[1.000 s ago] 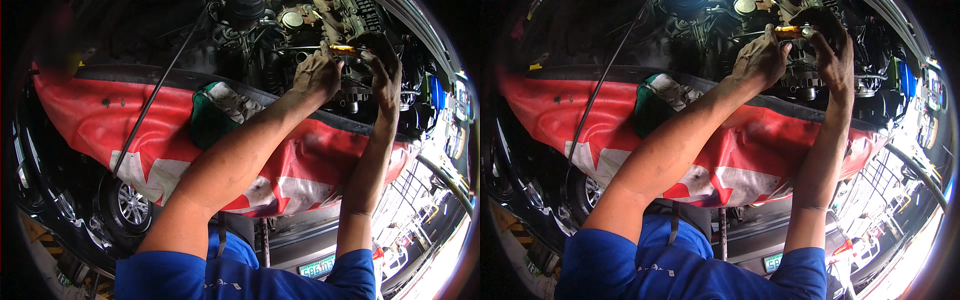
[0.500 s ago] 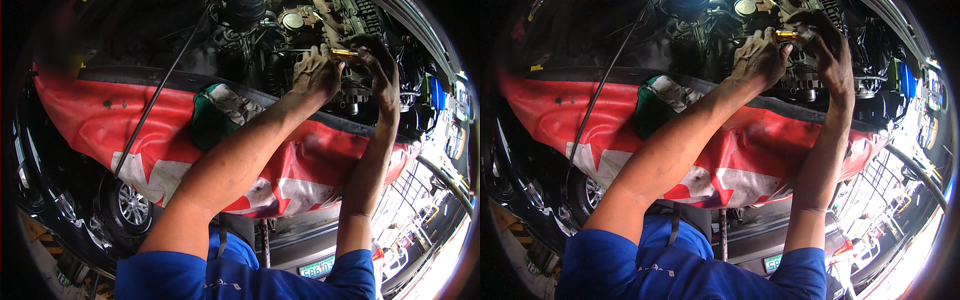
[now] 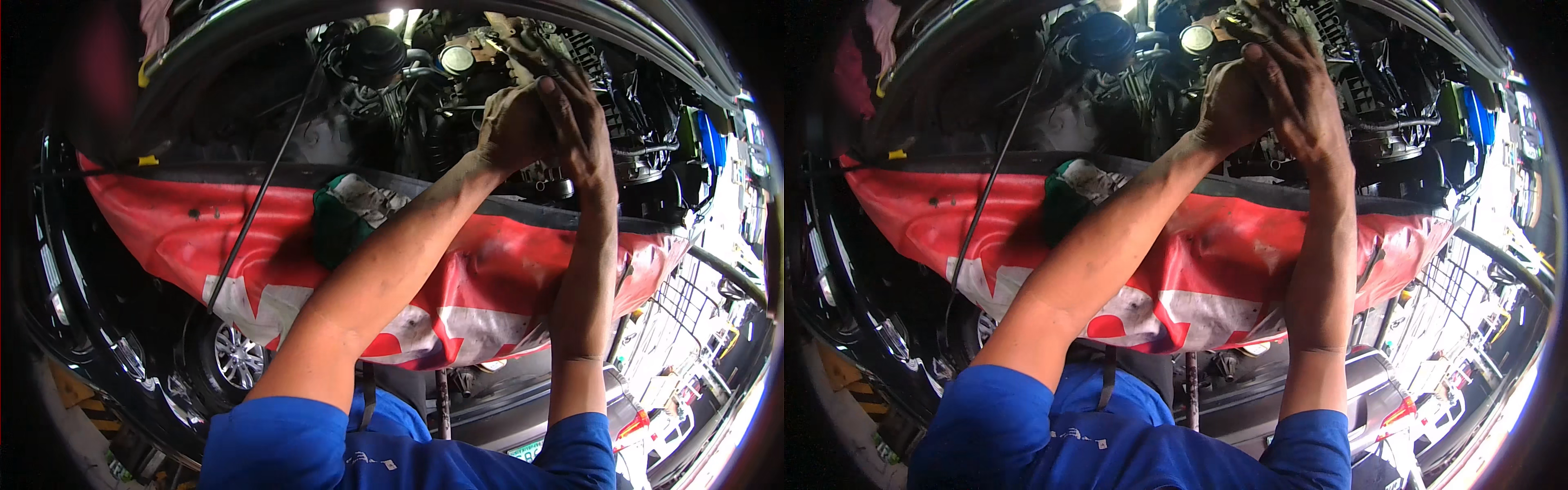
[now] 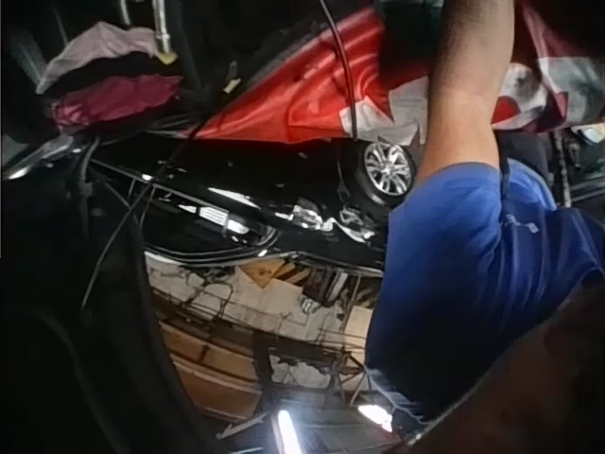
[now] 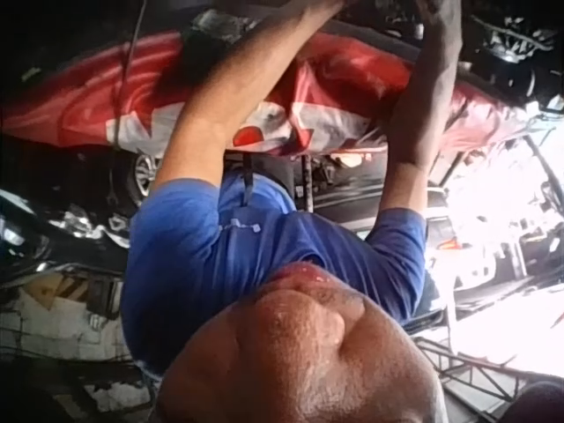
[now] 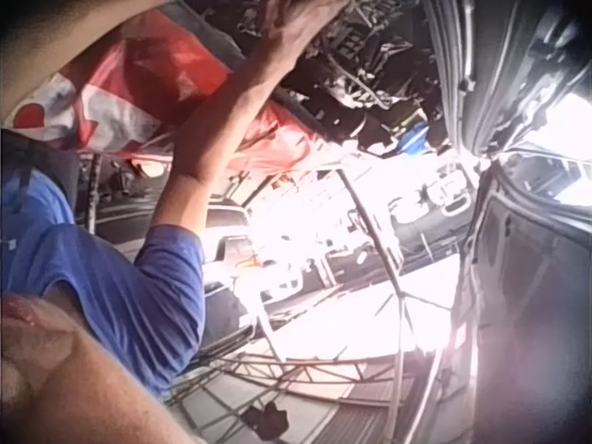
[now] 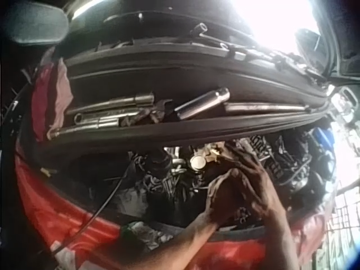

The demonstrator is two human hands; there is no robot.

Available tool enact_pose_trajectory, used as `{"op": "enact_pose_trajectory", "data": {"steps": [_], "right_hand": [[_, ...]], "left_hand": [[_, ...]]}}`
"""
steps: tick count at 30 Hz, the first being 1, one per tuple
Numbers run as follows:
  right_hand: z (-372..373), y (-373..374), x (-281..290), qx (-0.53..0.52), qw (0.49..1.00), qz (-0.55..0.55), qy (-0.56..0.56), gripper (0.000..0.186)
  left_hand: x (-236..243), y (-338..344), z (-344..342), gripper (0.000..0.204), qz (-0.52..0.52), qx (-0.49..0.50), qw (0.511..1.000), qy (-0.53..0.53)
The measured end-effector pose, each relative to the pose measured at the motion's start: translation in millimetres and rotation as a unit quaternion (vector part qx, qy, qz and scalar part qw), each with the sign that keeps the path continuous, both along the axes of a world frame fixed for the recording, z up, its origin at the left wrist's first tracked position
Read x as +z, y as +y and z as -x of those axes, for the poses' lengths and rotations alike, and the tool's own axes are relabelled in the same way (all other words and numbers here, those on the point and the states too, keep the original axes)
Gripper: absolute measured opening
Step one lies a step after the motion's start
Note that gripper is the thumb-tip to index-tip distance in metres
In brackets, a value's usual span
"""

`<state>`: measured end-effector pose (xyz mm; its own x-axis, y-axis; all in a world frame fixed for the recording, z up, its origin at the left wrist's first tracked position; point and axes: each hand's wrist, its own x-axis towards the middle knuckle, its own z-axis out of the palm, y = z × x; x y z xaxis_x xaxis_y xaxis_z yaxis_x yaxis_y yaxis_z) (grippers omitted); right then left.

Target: Inspecting and repairing internal components of a car engine using hand tools.

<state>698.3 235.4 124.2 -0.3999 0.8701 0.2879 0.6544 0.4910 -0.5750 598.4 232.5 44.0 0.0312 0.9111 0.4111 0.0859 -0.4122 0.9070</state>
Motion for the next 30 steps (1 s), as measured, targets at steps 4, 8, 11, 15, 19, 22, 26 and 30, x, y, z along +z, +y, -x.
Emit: {"op": "enact_pose_trajectory", "data": {"steps": [4, 8, 11, 15, 19, 22, 26, 30], "right_hand": [[3, -2, 0, -0.098, 0.989, 0.112, 0.023, 0.036], [8, -1, -14, -0.130, 0.991, -0.019, 0.023, 0.032], [13, -2, -14, -0.169, 0.985, -0.025, 0.031, 0.031], [21, -7, -14, -0.232, 0.972, -0.036, 0.004, 0.034], [27, -7, -16, -0.298, 0.954, -0.037, 0.015, 0.039], [21, -4, -26, -0.296, 0.954, -0.041, 0.010, 0.042], [2, 6, -18, -0.264, 0.960, -0.074, -0.053, 0.041], [12, 3, -8, -0.258, 0.963, -0.036, -0.064, 0.035]], "left_hand": [[-8, 11, -3, 0.015, -0.037, 0.031, 0.992, 0.121], [-8, 19, 0, 0.015, -0.054, -0.011, 0.986, 0.160], [-12, 27, 4, 0.015, -0.118, -0.005, 0.986, 0.119], [-13, 33, 8, 0.025, -0.120, -0.080, 0.983, 0.112], [-8, 42, 16, 0.029, -0.059, -0.186, 0.966, 0.171], [-6, 33, 16, 0.025, -0.107, -0.129, 0.983, 0.067], [4, 7, 15, 0.024, 0.058, -0.053, 0.983, 0.164], [-9, -17, 16, 0.023, 0.046, 0.042, 0.987, 0.147]]}}
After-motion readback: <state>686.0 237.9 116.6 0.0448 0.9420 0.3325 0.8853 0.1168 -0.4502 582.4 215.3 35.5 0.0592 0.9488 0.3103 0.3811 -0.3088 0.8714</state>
